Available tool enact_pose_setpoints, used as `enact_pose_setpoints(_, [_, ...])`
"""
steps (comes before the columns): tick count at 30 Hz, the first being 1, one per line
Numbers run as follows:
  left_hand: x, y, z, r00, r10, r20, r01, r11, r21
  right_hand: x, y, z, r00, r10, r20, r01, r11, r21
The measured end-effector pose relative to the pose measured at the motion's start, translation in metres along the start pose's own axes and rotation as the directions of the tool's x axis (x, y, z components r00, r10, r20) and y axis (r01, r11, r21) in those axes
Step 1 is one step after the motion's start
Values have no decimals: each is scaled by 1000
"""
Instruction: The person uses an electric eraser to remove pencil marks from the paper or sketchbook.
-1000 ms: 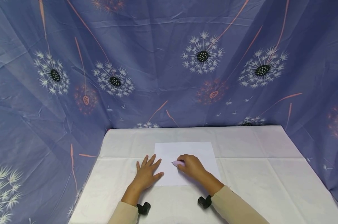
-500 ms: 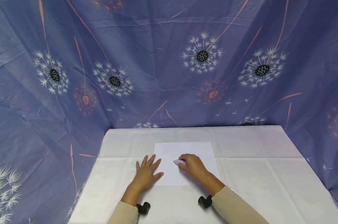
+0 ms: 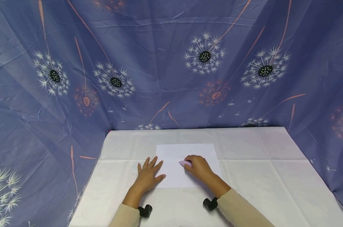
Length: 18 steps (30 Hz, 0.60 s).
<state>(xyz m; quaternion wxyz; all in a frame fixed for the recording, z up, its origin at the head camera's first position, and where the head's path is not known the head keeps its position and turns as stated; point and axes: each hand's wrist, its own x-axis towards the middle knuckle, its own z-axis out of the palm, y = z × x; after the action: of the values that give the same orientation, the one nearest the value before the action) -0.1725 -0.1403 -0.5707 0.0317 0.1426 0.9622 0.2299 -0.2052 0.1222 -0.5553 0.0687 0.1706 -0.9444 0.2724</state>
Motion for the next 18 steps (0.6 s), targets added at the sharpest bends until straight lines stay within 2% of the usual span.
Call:
enact_pose_setpoints(6, [0, 0, 1, 1000, -5, -2, 5, 1000, 7, 2, -3, 4, 1000, -8, 22, 8, 1000, 20])
enact_pose_setpoints(12, [0, 0, 2, 1000, -4, -7, 4, 1000, 11, 2, -7, 7, 1000, -15, 10, 15, 1000, 2])
enact_pose_setpoints(18, [0, 0, 2, 1000, -4, -1, 4, 1000, -1, 1, -5, 1, 1000, 21, 16, -21, 1000, 2])
